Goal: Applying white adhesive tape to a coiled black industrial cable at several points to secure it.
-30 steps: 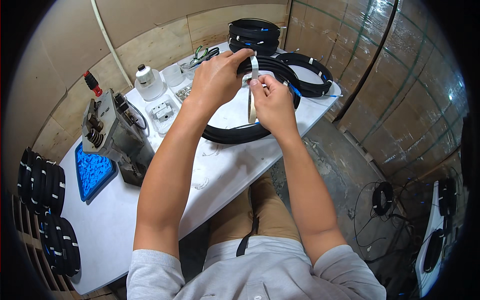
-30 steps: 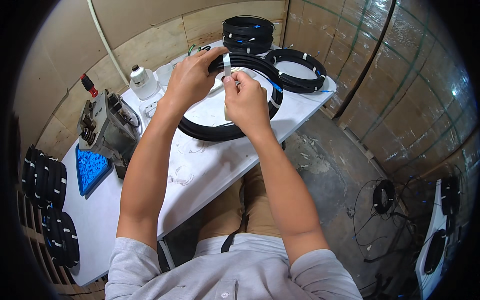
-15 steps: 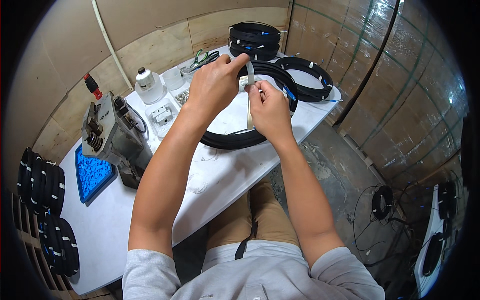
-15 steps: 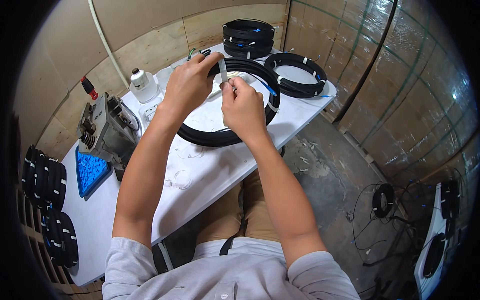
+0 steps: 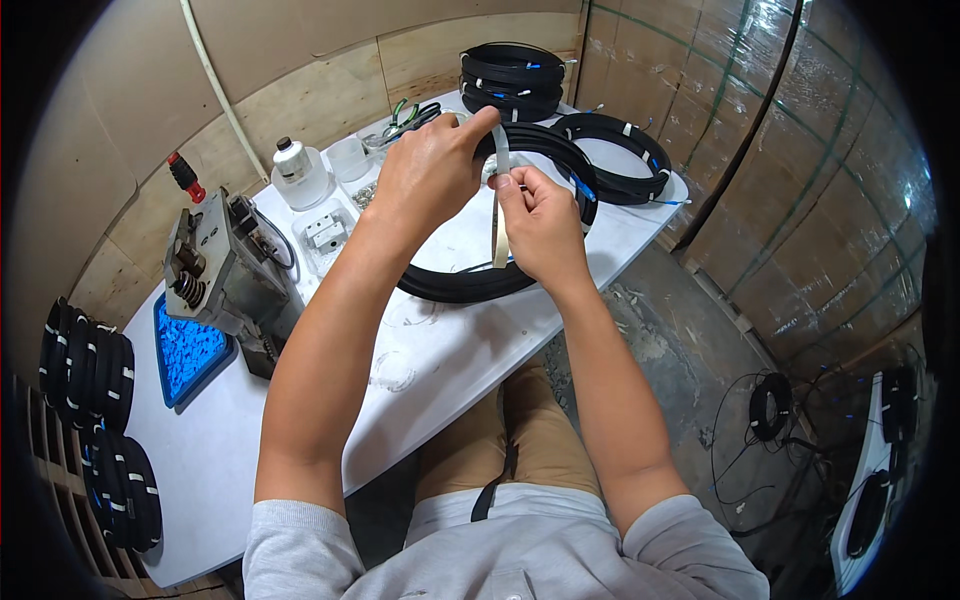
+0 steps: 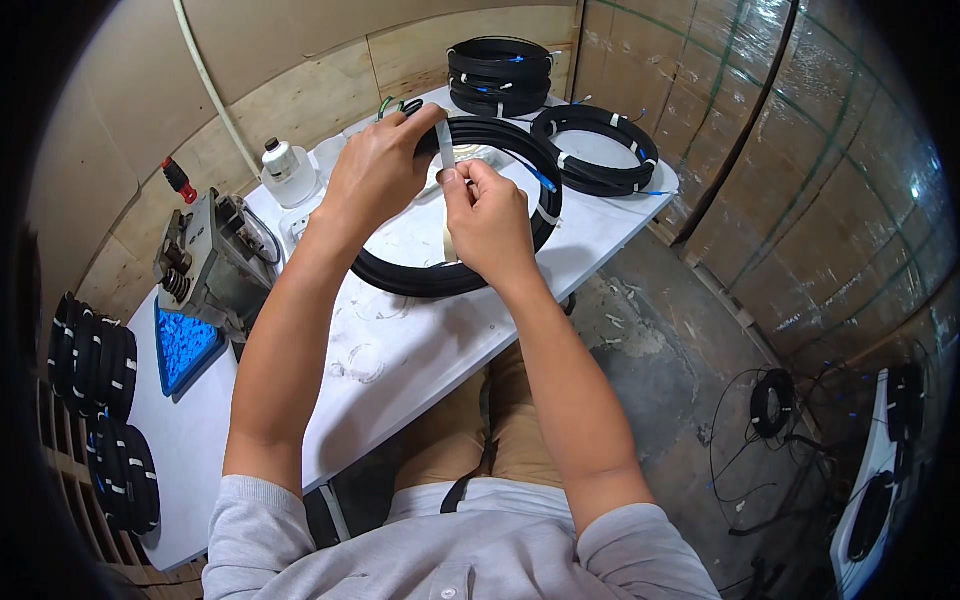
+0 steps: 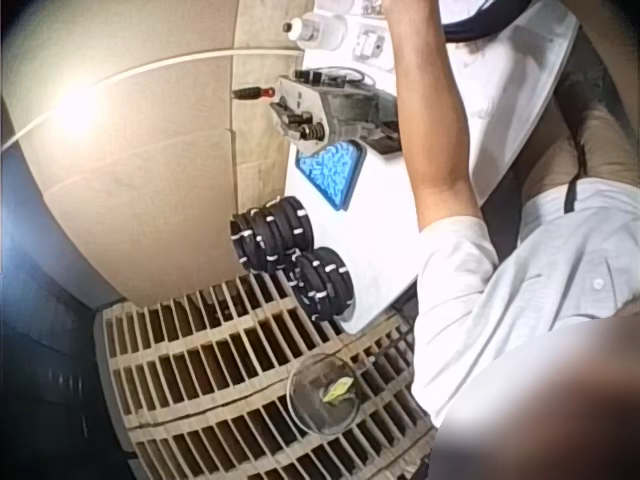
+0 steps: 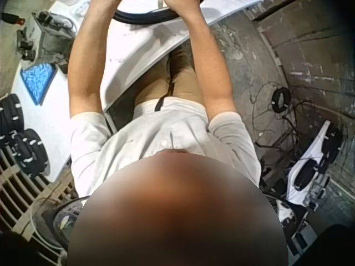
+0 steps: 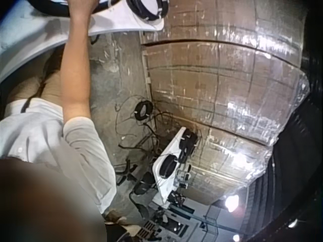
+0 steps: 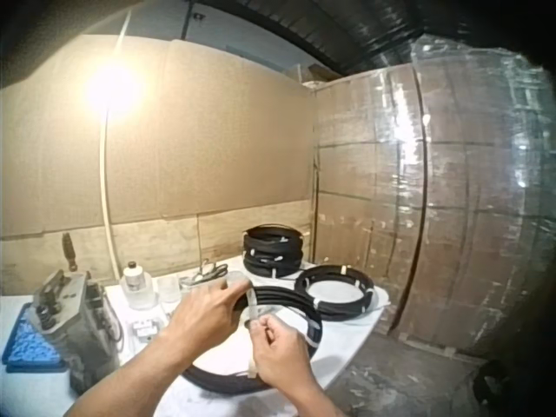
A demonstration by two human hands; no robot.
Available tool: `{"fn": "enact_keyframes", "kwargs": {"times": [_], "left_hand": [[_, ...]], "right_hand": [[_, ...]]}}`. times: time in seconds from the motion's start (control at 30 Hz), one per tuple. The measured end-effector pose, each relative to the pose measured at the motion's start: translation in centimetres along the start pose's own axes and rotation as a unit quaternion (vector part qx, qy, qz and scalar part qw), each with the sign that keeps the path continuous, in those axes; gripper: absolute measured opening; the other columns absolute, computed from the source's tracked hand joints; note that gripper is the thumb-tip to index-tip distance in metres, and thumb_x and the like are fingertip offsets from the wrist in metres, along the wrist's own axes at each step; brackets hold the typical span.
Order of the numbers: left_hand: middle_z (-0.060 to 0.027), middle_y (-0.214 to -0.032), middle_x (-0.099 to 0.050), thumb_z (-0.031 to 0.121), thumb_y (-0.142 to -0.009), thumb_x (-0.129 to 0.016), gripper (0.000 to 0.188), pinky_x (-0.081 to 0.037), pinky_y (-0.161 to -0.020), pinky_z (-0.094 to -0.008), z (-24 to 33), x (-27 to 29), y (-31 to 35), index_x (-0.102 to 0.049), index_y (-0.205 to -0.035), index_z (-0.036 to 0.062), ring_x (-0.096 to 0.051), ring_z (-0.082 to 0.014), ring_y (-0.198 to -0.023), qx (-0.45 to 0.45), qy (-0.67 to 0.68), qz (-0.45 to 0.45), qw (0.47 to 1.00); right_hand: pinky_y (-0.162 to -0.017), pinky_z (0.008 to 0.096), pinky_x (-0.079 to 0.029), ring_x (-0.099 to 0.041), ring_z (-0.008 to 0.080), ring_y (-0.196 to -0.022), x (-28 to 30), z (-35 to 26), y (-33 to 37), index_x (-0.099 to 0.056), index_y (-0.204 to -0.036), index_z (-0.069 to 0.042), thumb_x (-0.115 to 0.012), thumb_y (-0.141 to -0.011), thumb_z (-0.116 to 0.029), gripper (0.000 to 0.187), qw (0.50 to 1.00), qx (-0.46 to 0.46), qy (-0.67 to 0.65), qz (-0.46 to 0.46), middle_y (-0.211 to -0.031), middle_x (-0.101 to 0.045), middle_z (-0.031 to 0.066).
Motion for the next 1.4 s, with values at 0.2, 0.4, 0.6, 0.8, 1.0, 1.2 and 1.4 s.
{"fn": "enact_keyframes", "kwargs": {"times": [0.2, 0.4, 0.6, 0.8, 1.0, 1.2, 1.4], "left_hand": [[-0.018, -0.083, -0.065, 0.014, -0.085, -0.066, 0.027, -0.054, -0.064, -0.0496, -0.4, -0.1, 0.3, -0.058, -0.111, 0.0141, -0.067, -0.0415, -0.075, -0.026, 0.042, 0.01, 0.999], [-0.0198, -0.082, -0.064, 0.025, -0.086, -0.069, 0.03, -0.054, -0.065, -0.0491, 0.1, 0.6, 0.5, -0.058, -0.109, 0.0103, -0.066, -0.042, -0.074, -0.042, 0.048, -0.005, 0.998], [-0.0203, -0.083, -0.064, 0.039, -0.089, -0.07, 0.037, -0.054, -0.062, -0.0513, 0.1, 0.3, 0.1, -0.056, -0.107, 0.0098, -0.067, -0.044, -0.075, -0.019, 0.02, -0.002, 1.0], [-0.0189, -0.081, -0.065, 0.037, -0.091, -0.069, 0.034, -0.054, -0.061, -0.0513, -1.9, -0.5, 0.5, -0.054, -0.104, 0.0094, -0.068, -0.0432, -0.074, -0.003, 0.003, -0.01, 1.0], [-0.0168, -0.083, -0.066, 0.035, -0.088, -0.072, 0.037, -0.054, -0.061, -0.0501, -1.0, 0.0, 0.6, -0.054, -0.107, 0.009, -0.067, -0.0423, -0.074, 0.007, -0.035, -0.013, 0.999], [-0.0179, -0.082, -0.065, 0.017, -0.09, -0.062, 0.025, -0.056, -0.058, -0.0513, 0.7, 0.0, 0.6, -0.052, -0.111, 0.0098, -0.069, -0.0414, -0.07, -0.016, -0.042, -0.002, 0.999], [-0.02, -0.086, -0.067, 0.015, -0.09, -0.061, 0.023, -0.056, -0.059, -0.0528, 0.4, 0.7, 1.2, -0.05, -0.108, 0.0066, -0.069, -0.0421, -0.072, -0.013, -0.032, -0.001, 0.999]], "right_hand": [[-0.056, 0.0327, -0.045, -0.058, 0.0137, -0.055, -0.9, 0.8, -0.7, -0.069, -0.093, 0.0, -0.06, -0.098, -0.02, 0.022, 0.997, 0.039, -0.051, 0.033, -0.064, -0.065, 0.0096], [-0.064, 0.0276, -0.05, -0.063, 0.0106, -0.067, -1.2, 1.0, -1.7, -0.07, -0.098, 0.002, -0.06, -0.1, -0.015, 0.02, 0.999, 0.024, 0.016, 0.027, -0.078, -0.071, 0.0077], [-0.067, 0.0366, -0.054, -0.072, 0.0264, -0.069, -0.8, 1.3, -2.2, -0.072, -0.1, -0.002, -0.066, -0.092, -0.021, 0.022, 0.999, -0.033, -0.01, 0.023, -0.077, -0.073, 0.0136], [-0.061, 0.0266, -0.051, -0.066, 0.0105, -0.064, 3.0, -0.8, 1.1, -0.074, -0.098, -0.001, -0.072, -0.09, -0.018, 0.019, 0.989, 0.029, 0.137, -0.04, -0.071, -0.071, 0.0076], [-0.061, 0.0279, -0.05, -0.063, 0.0124, -0.062, 6.3, -6.7, -4.7, -0.075, -0.092, -0.003, -0.073, -0.089, -0.027, 0.025, 0.98, 0.17, 0.092, 0.044, -0.067, -0.068, 0.0059], [-0.075, 0.0248, -0.051, -0.063, 0.009, -0.086, 1.8, -1.8, -11.9, -0.069, -0.123, -0.011, -0.058, -0.1, -0.038, 0.037, 0.913, -0.079, 0.17, -0.362, -0.109, -0.071, 0.0016], [-0.076, 0.0249, -0.055, -0.066, 0.0099, -0.093, -1.1, -2.0, -10.9, -0.059, -0.139, -0.014, -0.056, -0.1, -0.03, 0.042, 0.846, -0.172, 0.056, -0.502, -0.12, -0.067, 0.0052]]}}
Point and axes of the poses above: each hand's wrist, its own y-axis away from the middle knuckle, its own x-axis out of the back of the hand, z = x × y, the point moved 6 cm from there along -y, towards the middle knuckle
